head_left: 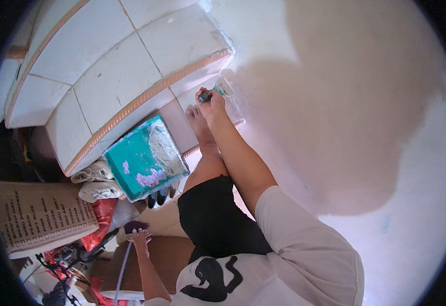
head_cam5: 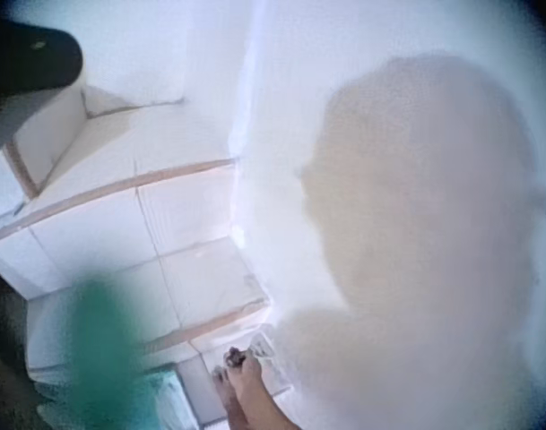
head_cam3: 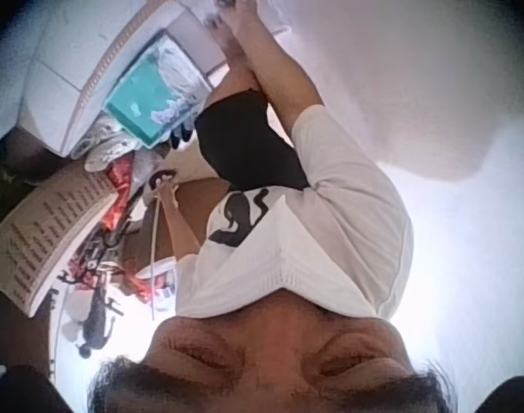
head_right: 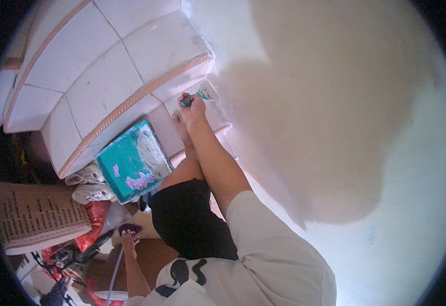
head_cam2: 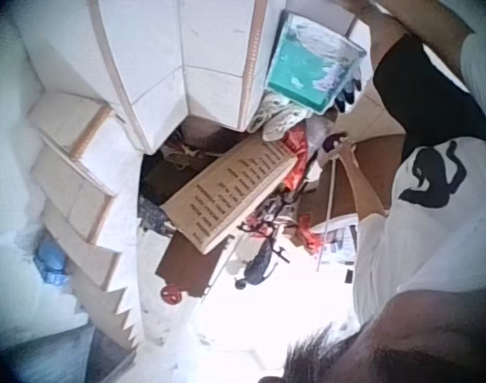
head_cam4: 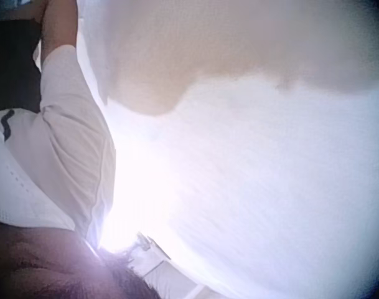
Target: The person applies wall putty to the corner of a wall next to a set of stairs using a putty knife and their fingers. They take putty from a tray and smooth it over the crack at the wall junction.
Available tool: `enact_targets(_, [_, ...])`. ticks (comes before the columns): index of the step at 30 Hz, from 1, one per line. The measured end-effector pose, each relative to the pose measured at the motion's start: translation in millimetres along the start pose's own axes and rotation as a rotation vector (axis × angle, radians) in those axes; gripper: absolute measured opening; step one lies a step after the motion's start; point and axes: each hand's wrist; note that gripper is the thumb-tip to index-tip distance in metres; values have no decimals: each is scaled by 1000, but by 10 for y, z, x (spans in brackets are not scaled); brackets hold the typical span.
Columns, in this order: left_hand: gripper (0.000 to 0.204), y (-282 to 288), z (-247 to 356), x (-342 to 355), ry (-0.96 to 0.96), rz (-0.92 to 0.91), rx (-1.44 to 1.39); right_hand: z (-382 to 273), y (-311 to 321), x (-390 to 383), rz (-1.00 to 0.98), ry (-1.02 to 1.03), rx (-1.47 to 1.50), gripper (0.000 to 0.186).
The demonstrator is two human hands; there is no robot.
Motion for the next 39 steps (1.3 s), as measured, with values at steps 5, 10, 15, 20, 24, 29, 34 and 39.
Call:
enact_targets(5, [64,-24,249,3,-85,-41,21,2,-35,89,-13,14,27,13])
enact_targets(10, [51,-40,345,120,-63,-123,77,-34,-64,181,35,74,27,8])
enact_targets(15, [64,-6,311,73,-52,-57,44,45,-77,169,26,82,18,9])
enact_targets(20, [70,-73,359,122,-41,-81,76,-88,-78,261,6,90,-15,12])
enact_targets(24, [71,29,288,117,-33,-97,82,101,-157,210,-11,81,31,10])
enact_targets(29, [68,-94,401,53,-66,-143,77,50,-176,294,-33,108,43,9])
enact_targets(34, [63,-99,503,-9,-111,-140,80,154,-286,278,-6,192,46,12])
enact_targets(39, [63,-124,527,-11,-92,-135,106,175,-344,301,1,234,15,12])
Point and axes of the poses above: each hand's wrist, its own x-axis towards the middle knuckle, its own y-axis out of the back of the hand, z = x × y, and after that the axes turned 2 degrees about -z, right-handed
